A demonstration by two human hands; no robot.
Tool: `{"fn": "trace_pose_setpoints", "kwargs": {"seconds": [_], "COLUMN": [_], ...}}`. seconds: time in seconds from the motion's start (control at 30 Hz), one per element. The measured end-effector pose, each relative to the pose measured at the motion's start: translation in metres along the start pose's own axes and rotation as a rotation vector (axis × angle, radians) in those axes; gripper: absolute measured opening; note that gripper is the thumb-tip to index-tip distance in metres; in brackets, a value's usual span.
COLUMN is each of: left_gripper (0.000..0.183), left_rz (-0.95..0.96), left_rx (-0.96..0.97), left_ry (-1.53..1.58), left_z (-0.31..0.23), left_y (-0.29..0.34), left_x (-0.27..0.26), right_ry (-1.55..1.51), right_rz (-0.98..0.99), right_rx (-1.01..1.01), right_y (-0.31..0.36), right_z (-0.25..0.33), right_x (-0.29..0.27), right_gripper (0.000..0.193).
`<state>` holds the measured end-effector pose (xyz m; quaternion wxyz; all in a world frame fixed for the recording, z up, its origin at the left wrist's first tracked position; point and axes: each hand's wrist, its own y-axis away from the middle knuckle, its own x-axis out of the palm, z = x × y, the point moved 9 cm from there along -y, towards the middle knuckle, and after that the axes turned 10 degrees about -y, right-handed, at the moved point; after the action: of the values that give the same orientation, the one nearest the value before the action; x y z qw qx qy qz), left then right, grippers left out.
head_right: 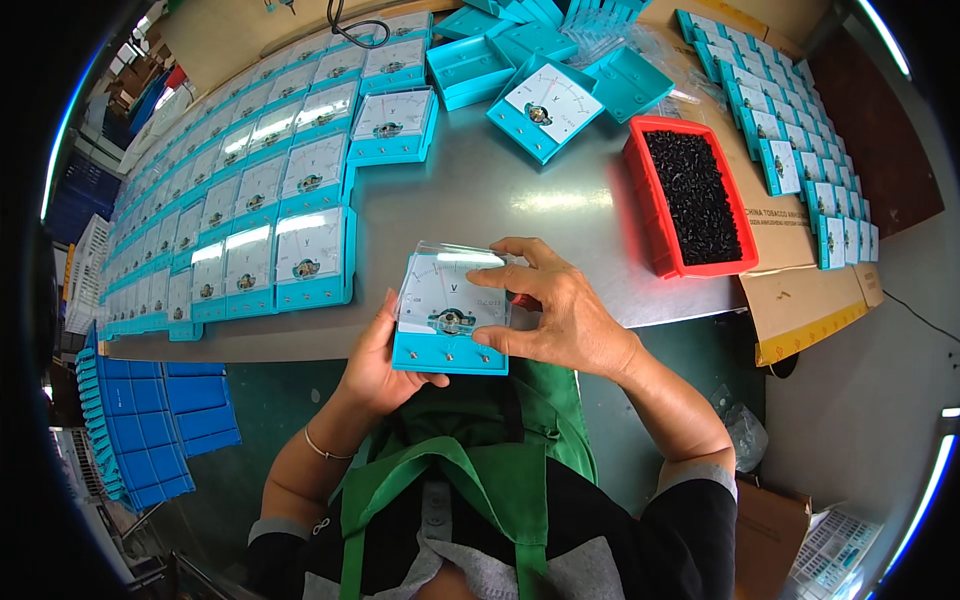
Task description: The person assembles teal-colored analog electrical meters by hand. They pick up a meter unit, use a screwdriver to tighten screws on the front face, place a clear plastic cover over the dial, and then enclose the unit in a teal plastic housing. The completed units are stacked on the table.
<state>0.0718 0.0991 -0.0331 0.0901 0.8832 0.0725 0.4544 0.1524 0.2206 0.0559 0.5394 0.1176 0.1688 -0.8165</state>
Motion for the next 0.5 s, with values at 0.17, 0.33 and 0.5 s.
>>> {"fn": "trace_pose_setpoints", "kwargs": {"seconds": [0.17,0.33,0.5], "left_gripper": [0.058,0.058,0.058], "left_rz": [-0.002,0.005,0.014], "left_rx": [-0.014,-0.03,-0.034], "left_ry": [0.013,0.019,0.012], "left_z": [0.004,0.003,0.003], "left_y": [0.0,0.001,0.002], "left_x": [-0.002,-0.001,-0.006], "right_ry": [-0.014,-0.029,-0.012], "right_rz": [0.04,0.059,0.098], "right_rx": [0.017,0.05,0.006], "right_y": [0.0,0.0,-0.002], "right_z": [-0.005,-0.004,-0.005], "right_x": [0.004,0.007,0.013], "right_gripper": [0.053,0.052,0.053]}}
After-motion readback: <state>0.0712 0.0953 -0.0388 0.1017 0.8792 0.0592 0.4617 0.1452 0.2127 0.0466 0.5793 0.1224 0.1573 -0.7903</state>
